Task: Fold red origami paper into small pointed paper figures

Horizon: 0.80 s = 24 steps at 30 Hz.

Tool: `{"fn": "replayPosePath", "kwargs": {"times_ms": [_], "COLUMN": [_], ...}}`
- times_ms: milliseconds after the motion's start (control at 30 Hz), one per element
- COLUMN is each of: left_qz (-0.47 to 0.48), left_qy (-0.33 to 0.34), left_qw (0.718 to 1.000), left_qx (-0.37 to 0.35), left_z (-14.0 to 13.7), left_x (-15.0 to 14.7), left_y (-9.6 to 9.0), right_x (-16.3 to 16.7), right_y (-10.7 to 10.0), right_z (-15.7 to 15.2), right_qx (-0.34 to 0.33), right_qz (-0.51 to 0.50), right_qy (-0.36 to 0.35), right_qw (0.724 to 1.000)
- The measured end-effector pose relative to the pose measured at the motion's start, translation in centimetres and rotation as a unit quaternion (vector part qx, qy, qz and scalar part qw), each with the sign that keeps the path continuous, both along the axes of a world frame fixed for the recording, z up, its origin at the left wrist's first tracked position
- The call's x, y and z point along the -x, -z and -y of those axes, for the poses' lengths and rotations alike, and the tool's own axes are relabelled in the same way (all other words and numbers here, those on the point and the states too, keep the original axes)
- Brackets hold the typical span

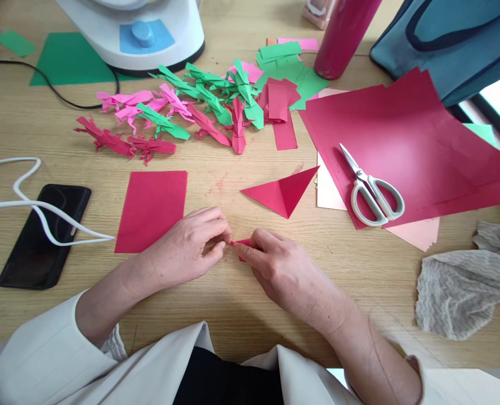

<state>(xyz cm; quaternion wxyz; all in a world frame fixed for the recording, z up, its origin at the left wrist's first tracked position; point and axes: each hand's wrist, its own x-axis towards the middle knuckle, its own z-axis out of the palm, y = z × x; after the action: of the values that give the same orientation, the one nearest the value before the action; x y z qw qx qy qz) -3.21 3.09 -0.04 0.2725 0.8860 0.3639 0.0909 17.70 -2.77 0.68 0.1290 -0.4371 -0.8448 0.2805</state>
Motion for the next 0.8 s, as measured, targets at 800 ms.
{"fn": "replayPosePath", "kwargs": {"times_ms": [800], "left_qz": [-0.057], "left_qy": [-0.002], "left_qw": [0.998], "left_qx": [-0.041], "left_z": [0.15], "left_x": [-0.68], "left_y": [0.2], "right_x": [0.04], "right_y": [0.14], "right_z": [0.26], "right_qx": [-0.037], "right_qz": [0.04], "right_qy": [-0.033], "right_qw": [0.998]}}
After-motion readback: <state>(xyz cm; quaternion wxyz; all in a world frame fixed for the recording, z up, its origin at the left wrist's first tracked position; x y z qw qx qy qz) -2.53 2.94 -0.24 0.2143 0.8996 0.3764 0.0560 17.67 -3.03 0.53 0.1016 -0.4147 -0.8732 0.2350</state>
